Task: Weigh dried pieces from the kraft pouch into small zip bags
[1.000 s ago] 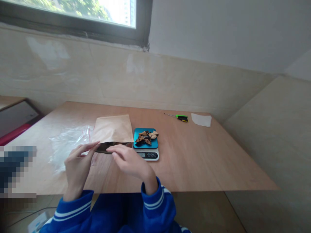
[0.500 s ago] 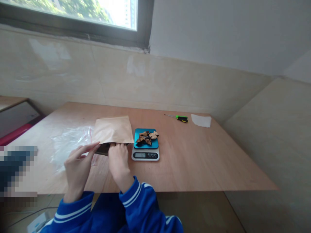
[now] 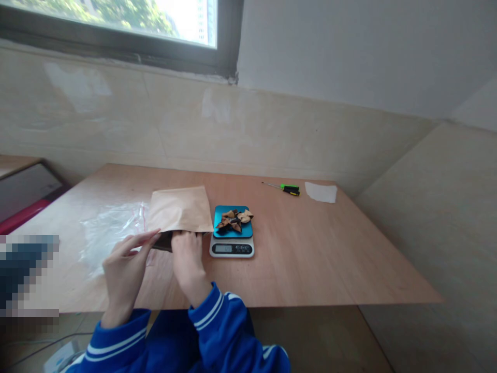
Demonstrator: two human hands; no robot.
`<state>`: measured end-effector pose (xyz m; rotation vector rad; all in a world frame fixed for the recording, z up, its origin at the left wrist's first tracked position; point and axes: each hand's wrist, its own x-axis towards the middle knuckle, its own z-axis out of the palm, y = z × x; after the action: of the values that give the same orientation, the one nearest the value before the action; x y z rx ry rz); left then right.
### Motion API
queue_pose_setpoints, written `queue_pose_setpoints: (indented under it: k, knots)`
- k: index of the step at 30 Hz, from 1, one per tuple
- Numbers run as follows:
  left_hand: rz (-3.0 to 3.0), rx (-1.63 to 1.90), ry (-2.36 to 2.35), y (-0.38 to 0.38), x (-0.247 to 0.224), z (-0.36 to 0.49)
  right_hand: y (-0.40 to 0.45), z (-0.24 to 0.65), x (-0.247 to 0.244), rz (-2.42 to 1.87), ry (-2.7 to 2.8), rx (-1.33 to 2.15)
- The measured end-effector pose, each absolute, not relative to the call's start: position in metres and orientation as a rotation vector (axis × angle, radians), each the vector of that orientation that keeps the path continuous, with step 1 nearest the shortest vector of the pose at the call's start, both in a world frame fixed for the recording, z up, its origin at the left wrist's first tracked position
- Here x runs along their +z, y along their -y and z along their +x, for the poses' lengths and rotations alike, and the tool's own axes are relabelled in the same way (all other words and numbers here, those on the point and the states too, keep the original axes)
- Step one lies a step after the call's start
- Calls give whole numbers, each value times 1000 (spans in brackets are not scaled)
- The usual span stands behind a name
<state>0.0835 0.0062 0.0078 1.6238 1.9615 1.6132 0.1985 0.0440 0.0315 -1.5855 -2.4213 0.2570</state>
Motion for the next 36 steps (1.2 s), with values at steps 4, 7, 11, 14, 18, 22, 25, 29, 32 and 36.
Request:
queue_pose_setpoints:
  k: [4, 7, 11, 14, 18, 22, 25, 29, 32, 36]
  knots:
    - [1613, 1618, -1971, -6, 8, 83, -42, 205, 30, -1472, 2454, 170]
    - [1593, 1636, -1976, -6, 9, 81, -36, 210, 26, -1377, 2417, 176]
    - [1587, 1641, -1994, -5, 11, 78, -25, 217, 20, -1144, 2268, 308]
    - [1594, 1632, -2001, -6, 12, 78, -20, 225, 19, -969, 2077, 493]
    - [1587, 1630, -2006, -6, 13, 78, -16, 239, 21, -847, 1805, 718]
    - [1582, 1625, -2016, -7, 13, 78, -14, 251, 18, -901, 1536, 923]
    - [1561, 1637, -2013, -8, 12, 78, -16, 259, 12, -881, 1332, 1073]
    - [1528, 1651, -2015, -8, 12, 76, -22, 278, 6, -894, 1113, 1145]
    - [1523, 1657, -2009, -8, 12, 76, -26, 296, 4, -941, 1049, 1147]
    - [1527, 1657, -2000, -9, 13, 78, -24, 313, 6, -939, 1058, 1122]
